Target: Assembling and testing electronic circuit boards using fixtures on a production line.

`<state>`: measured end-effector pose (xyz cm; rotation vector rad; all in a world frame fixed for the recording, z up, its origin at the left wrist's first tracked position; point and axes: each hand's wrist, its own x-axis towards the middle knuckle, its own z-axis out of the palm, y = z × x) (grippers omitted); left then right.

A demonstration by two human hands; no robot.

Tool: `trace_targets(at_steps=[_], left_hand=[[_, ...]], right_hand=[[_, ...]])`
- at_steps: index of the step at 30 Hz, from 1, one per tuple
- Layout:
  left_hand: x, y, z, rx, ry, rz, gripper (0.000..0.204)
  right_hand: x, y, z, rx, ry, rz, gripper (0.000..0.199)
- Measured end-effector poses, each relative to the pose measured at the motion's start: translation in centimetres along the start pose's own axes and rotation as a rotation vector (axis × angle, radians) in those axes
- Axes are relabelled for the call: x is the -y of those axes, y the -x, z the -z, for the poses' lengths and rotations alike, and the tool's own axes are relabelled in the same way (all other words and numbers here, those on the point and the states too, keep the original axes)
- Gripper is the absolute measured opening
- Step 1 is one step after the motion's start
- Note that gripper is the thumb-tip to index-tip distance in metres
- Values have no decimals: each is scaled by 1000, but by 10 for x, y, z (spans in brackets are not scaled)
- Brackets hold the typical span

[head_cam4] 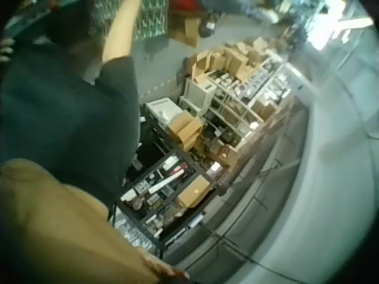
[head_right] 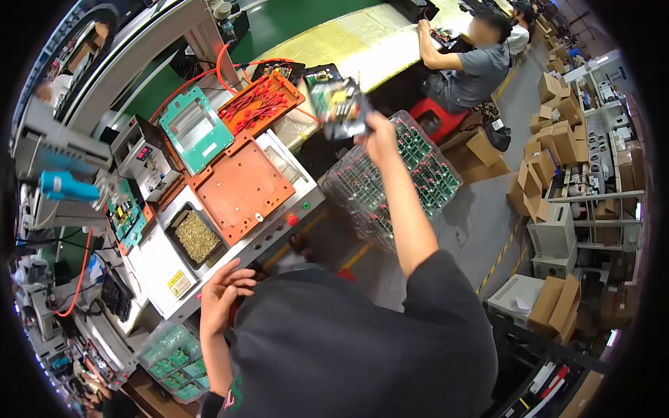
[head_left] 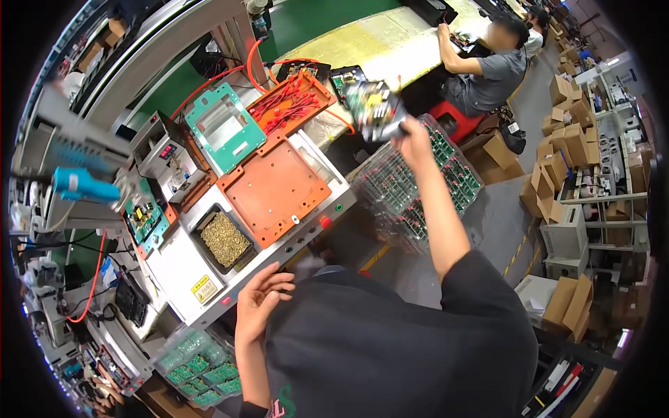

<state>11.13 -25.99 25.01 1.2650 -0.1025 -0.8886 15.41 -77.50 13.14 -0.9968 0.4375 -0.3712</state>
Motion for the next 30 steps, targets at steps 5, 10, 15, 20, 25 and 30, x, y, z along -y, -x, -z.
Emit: trace_targets(at_steps=[5,10,15,20,25,30], left_hand=[[-10,13,17,-39,-77,-106,66],[14,78,79,-391,-26,-318,57],[-1,125,184,-1043,-118,-389,32],[42,159,382,-1500,-477,-353,25],[82,184,562,-1558,-1375,-80,45],[102,199,675,-1304,-1798,119,50]], right_hand=[[27,-115,24,-369,-8,-32,80],[-23,-90,-22,-287,199,-97,62],[-68,-34,-12,-237,304,-128,55],[-119,-6,54,-436,97,-195,26],[-108,89,36,-518,482,-311,22],[-122,158,-40,-428,734,-424,18]])
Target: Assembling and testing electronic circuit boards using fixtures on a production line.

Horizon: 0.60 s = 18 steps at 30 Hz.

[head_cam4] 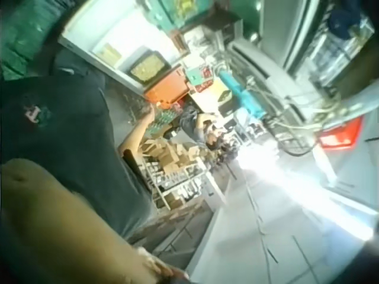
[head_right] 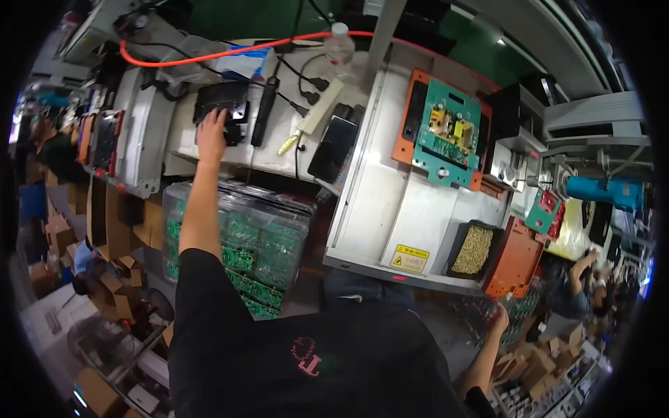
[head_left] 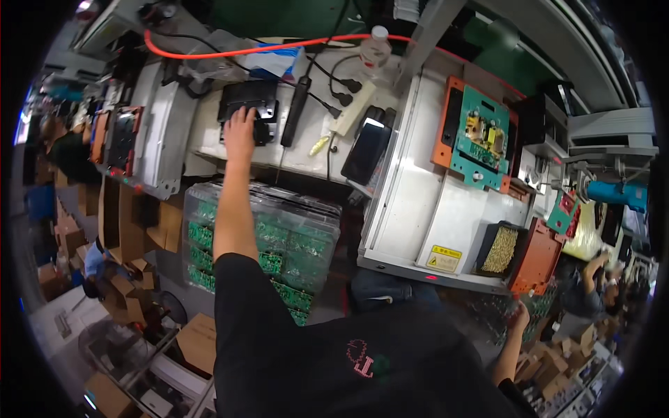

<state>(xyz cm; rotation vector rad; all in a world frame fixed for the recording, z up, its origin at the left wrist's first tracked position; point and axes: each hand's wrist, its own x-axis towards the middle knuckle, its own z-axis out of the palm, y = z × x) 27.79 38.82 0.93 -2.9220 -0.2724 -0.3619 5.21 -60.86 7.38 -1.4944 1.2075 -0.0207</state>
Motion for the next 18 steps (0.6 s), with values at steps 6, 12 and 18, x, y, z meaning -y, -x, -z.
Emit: trace_targets(at_steps=[6,12,18], left_hand=[[52,-11,-7,-100,196,-201,42],[23,-14,155,-361,362,-151,33],[-242,63,345,-450,742,-247,32]], right_hand=[[16,56,-38,110,247,17,15],[12,39,-39,59,165,109,16],[4,5,-11,-205,-11,334,16]])
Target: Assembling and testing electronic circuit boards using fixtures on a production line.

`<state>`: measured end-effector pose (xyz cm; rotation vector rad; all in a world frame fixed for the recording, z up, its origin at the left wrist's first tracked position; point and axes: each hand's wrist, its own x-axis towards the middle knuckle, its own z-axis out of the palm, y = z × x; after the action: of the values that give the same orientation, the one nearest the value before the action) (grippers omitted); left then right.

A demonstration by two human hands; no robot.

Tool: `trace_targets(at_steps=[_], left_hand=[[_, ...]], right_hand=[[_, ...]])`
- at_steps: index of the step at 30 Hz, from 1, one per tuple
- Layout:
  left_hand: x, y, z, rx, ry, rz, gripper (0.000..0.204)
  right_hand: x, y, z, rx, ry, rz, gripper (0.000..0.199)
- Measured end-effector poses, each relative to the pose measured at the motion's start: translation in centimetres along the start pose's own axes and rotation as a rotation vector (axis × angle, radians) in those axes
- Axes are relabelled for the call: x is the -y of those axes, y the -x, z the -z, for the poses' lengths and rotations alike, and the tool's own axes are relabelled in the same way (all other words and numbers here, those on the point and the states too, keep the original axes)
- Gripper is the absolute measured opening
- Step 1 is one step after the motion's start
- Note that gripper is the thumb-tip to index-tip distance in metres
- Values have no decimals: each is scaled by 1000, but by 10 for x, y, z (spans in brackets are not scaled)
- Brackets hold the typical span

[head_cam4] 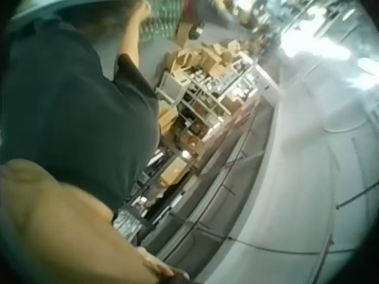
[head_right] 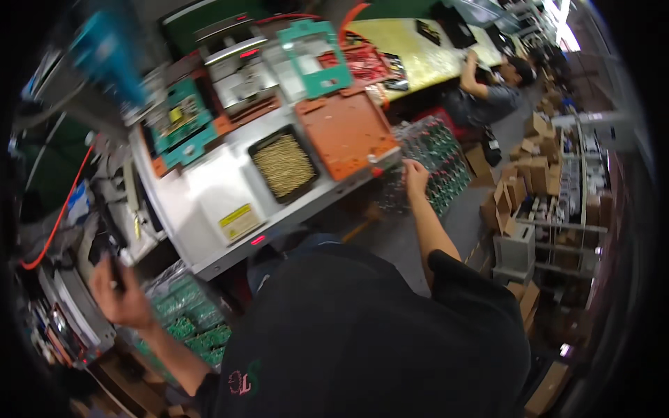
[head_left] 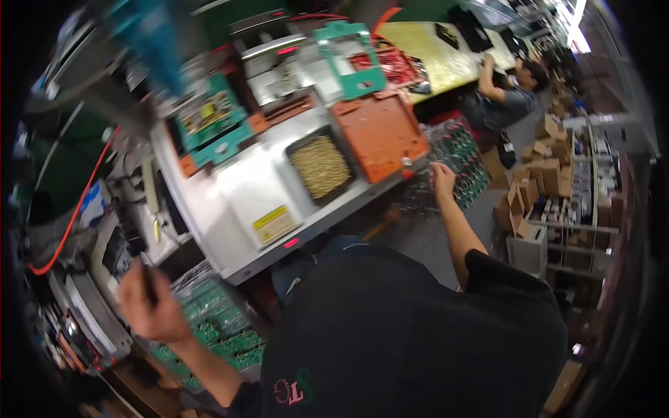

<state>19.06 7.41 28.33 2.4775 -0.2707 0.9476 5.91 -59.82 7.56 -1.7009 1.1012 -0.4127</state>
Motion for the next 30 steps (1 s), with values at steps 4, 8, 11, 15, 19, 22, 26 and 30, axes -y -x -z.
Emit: trace_targets(at_steps=[4,8,11,15,19,22,26,30], left_hand=[[-200,-12,-112,232,575,-289,43],[-310,0,-214,533,415,-538,40],[-337,18,-260,672,347,-586,29],[-338,24,-287,790,477,-487,21],[-341,25,-298,809,523,-473,24],[-345,24,-296,803,573,-442,25],[-339,41,-289,602,374,-287,32],[-326,53,-273,654,435,-186,38]], right_hand=[[-7,-27,16,-20,-154,2,18],[13,-30,31,42,-304,72,21],[12,-42,47,49,-358,97,20],[33,-60,42,158,-307,170,19],[90,-103,-6,196,-125,600,14],[155,-140,-57,341,61,936,17],[182,-188,-156,426,316,1364,19],[200,-184,-195,699,723,1242,25]])
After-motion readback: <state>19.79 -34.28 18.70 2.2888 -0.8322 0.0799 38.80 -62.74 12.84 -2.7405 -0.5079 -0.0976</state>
